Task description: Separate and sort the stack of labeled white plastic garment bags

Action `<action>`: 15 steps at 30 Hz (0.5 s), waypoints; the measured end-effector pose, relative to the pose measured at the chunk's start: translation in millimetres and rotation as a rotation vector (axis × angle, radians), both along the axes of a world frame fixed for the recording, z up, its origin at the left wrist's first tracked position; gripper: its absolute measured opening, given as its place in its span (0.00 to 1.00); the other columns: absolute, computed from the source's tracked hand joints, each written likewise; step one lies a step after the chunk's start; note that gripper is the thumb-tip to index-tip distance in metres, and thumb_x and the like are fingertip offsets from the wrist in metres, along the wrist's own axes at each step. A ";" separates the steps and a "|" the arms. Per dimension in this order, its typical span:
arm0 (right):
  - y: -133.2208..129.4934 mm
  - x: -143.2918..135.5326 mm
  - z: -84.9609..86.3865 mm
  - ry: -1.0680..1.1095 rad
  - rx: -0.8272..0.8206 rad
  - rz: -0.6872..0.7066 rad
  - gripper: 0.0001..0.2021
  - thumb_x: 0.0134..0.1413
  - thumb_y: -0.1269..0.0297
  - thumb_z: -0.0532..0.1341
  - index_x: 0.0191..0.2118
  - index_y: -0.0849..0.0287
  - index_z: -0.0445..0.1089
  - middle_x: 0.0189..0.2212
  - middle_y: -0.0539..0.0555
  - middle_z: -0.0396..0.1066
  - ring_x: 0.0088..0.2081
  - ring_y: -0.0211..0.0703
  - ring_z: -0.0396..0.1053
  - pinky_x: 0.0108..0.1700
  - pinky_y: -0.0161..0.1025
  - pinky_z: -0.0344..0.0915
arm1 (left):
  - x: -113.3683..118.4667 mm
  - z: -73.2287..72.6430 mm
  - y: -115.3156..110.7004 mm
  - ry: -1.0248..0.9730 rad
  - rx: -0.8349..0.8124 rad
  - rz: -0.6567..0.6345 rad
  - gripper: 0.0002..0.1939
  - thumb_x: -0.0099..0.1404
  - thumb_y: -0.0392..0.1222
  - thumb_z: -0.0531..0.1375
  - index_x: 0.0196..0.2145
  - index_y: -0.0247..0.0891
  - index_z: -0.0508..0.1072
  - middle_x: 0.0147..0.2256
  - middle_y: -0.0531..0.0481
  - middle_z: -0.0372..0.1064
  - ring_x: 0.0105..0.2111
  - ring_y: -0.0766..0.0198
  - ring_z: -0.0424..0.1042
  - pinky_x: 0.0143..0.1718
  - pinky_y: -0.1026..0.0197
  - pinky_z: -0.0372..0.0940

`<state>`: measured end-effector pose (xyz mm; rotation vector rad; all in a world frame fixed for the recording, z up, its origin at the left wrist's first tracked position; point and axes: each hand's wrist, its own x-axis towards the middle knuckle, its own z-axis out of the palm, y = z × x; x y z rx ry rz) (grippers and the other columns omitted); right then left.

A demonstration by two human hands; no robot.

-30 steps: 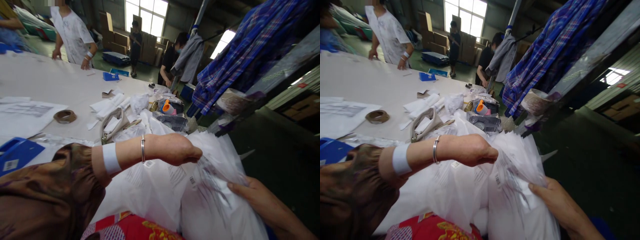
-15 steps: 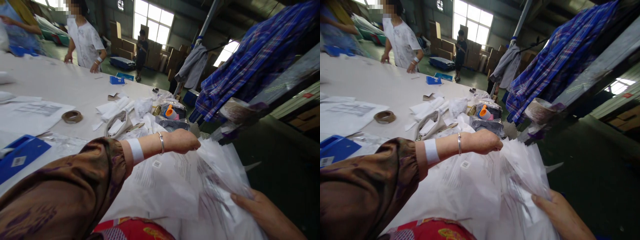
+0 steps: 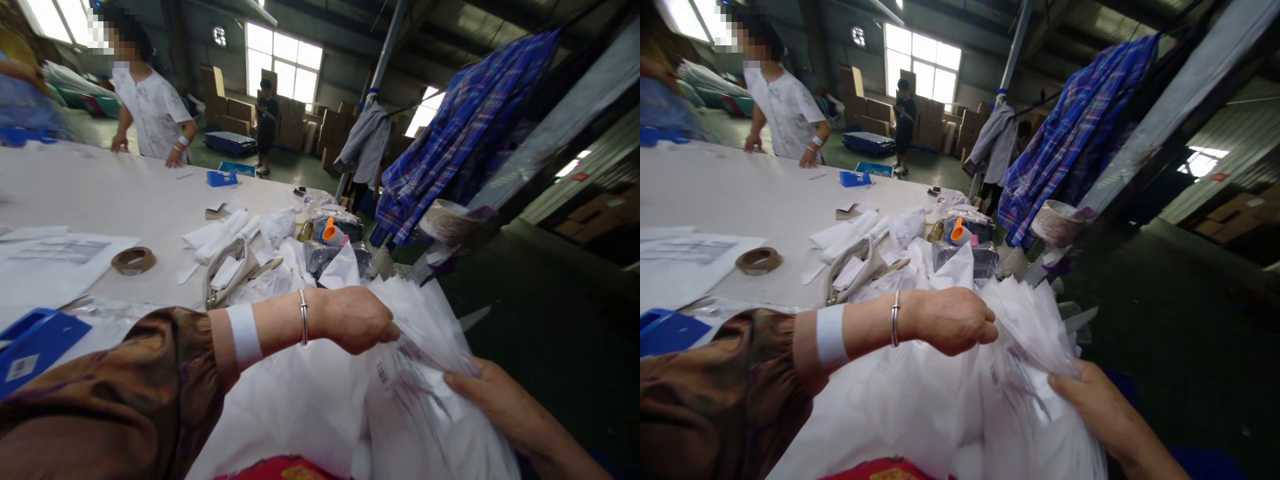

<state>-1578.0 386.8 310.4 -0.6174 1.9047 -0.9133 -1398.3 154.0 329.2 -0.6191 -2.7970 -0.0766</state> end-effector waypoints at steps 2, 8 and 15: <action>-3.3 8.8 4.3 0.024 -0.022 0.007 0.21 0.45 0.59 0.66 0.45 0.63 0.77 0.35 0.56 0.79 0.38 0.54 0.76 0.43 0.44 0.70 | 2.1 2.8 8.1 -0.065 0.044 -0.031 0.05 0.58 0.32 0.59 0.31 0.40 0.72 0.30 0.48 0.74 0.29 0.59 0.71 0.23 0.56 0.54; -13.4 24.9 15.0 0.134 -0.027 -0.005 0.19 0.47 0.61 0.62 0.45 0.64 0.76 0.34 0.55 0.79 0.38 0.52 0.75 0.42 0.43 0.68 | -13.5 -2.1 19.8 -0.187 0.134 -0.136 0.11 0.61 0.32 0.58 0.41 0.40 0.74 0.35 0.49 0.77 0.32 0.59 0.74 0.25 0.59 0.59; -19.0 36.9 8.5 0.146 -0.099 -0.124 0.18 0.46 0.62 0.62 0.43 0.64 0.76 0.31 0.54 0.78 0.36 0.51 0.74 0.38 0.42 0.68 | -52.5 -31.6 25.6 -0.093 0.271 -0.207 0.04 0.64 0.32 0.58 0.35 0.38 0.71 0.32 0.49 0.73 0.30 0.62 0.71 0.28 0.62 0.61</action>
